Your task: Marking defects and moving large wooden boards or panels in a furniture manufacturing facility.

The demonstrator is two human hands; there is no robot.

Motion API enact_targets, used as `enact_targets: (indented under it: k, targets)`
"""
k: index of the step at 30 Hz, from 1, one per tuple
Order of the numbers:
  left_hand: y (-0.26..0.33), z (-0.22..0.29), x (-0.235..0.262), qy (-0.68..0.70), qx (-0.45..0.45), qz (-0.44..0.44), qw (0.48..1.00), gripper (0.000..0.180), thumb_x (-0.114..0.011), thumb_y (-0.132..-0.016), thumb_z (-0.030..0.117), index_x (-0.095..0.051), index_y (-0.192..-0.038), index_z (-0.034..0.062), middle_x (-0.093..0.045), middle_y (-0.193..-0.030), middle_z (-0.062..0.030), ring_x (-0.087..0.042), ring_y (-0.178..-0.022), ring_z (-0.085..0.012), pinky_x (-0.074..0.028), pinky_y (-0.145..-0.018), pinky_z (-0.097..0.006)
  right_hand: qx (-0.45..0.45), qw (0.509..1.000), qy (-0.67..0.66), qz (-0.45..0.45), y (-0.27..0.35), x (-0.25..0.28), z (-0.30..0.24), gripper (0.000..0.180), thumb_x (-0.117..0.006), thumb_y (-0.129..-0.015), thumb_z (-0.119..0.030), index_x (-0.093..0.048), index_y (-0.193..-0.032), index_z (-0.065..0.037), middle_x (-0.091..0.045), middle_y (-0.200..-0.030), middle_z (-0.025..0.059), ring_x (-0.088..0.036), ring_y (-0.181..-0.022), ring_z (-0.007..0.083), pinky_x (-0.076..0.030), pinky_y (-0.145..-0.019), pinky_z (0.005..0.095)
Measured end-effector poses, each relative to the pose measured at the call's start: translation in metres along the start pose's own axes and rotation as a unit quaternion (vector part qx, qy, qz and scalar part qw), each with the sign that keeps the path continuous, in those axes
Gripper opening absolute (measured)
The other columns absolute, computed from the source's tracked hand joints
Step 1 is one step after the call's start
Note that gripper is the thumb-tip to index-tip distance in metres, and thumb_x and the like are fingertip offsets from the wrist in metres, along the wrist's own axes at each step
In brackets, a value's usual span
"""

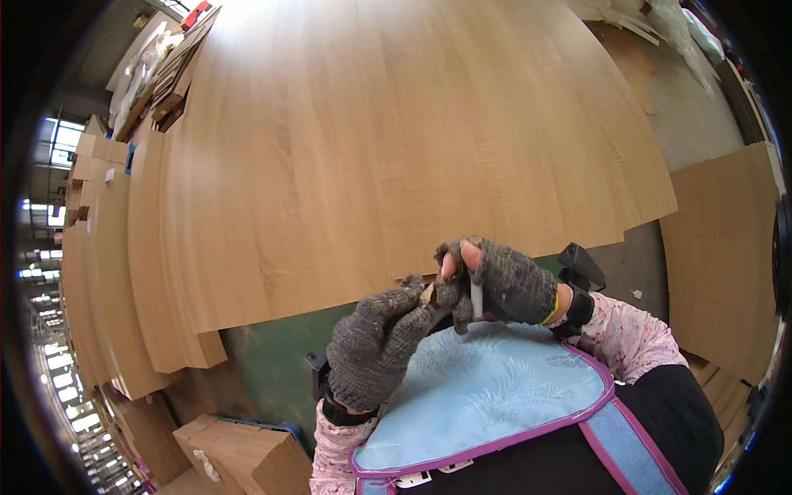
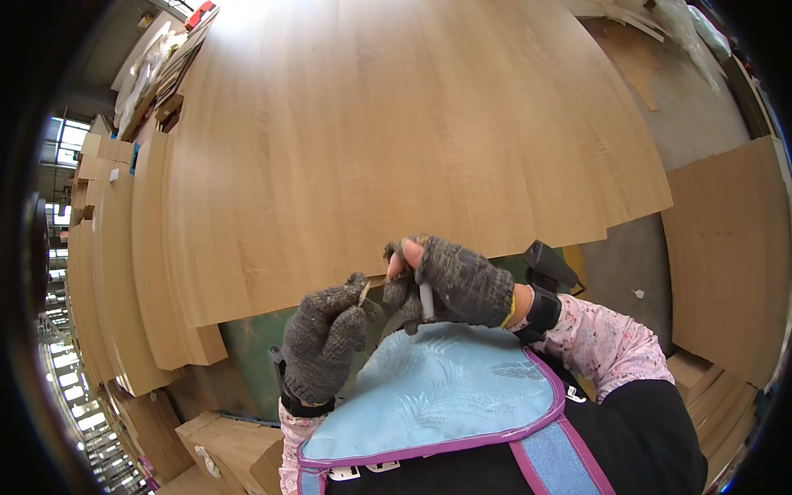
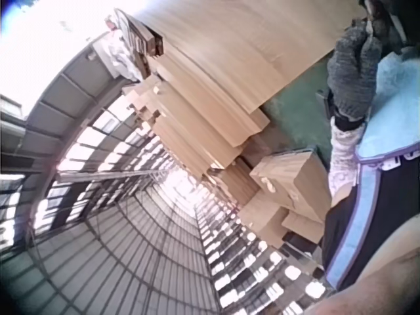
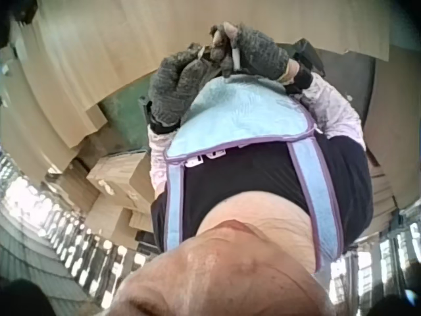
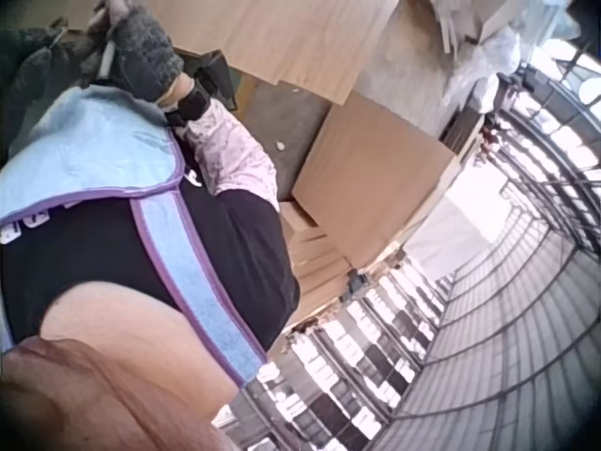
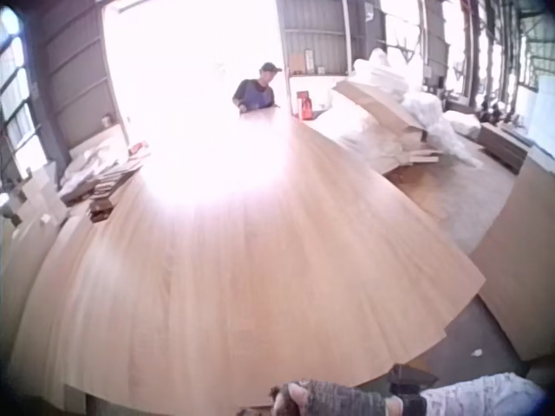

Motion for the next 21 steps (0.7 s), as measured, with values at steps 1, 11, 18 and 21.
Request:
enact_targets:
  k: [1, 11, 18, 21]
  targets:
    - [-0.002, -0.001, -0.006, 0.001, -0.002, -0.004, 1.0, 0.024, -0.068, -0.087, 0.014, -0.06, -0.107, 0.0026, -0.069, -0.099, -0.0141, -0.069, -0.077, -0.0165, -0.054, -0.067, -0.03, 0.007, 0.995, -0.096, -0.008, 0.0, 0.005, 0.0, 0.042, -0.046, -0.097, -0.048, -0.058, -0.099, -0.007, -0.062, -0.089, 0.0059, -0.059, -0.072, 0.0122, -0.051, -0.065, 0.0269]
    - [-0.003, -0.006, -0.008, 0.061, 0.041, 0.022, 0.997, 0.022, -0.063, -0.091, 0.012, -0.06, -0.109, 0.0008, -0.07, -0.089, -0.0101, -0.063, -0.063, -0.0097, -0.051, -0.057, -0.025, -0.043, 0.942, -0.331, -0.034, -0.013, 0.014, 0.012, 0.037, -0.047, -0.097, -0.044, -0.058, -0.098, -0.009, -0.062, -0.09, 0.0086, -0.059, -0.075, 0.0192, -0.049, -0.066, 0.0353]
    - [0.007, -0.007, 0.003, 0.046, 0.013, 0.013, 0.999, 0.023, -0.068, -0.088, 0.014, -0.062, -0.107, 0.0028, -0.07, -0.086, -0.012, -0.066, -0.066, -0.0132, -0.052, -0.06, -0.026, 0.199, 0.919, 0.339, 0.023, 0.006, -0.004, -0.008, 0.029, -0.057, -0.094, -0.03, -0.06, -0.107, -0.004, -0.062, -0.081, 0.0088, -0.062, -0.079, 0.0215, -0.051, -0.073, 0.0349]
    - [0.005, 0.007, 0.0, -0.046, -0.053, -0.023, 0.997, 0.023, -0.071, -0.084, 0.016, -0.065, -0.103, 0.0046, -0.07, -0.088, -0.0133, -0.069, -0.073, -0.0205, -0.053, -0.063, -0.029, 0.191, 0.856, 0.481, -0.007, 0.005, -0.016, -0.01, 0.029, -0.063, -0.09, -0.027, -0.06, -0.106, -0.004, -0.063, -0.087, 0.0128, -0.063, -0.082, 0.0277, -0.051, -0.075, 0.0377]
Point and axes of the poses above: each hand's wrist, its own y-axis away from the middle knuckle, its own x-axis out of the back of the hand, z = x × y, the point moved 6 cm from there along -y, towards the middle knuckle
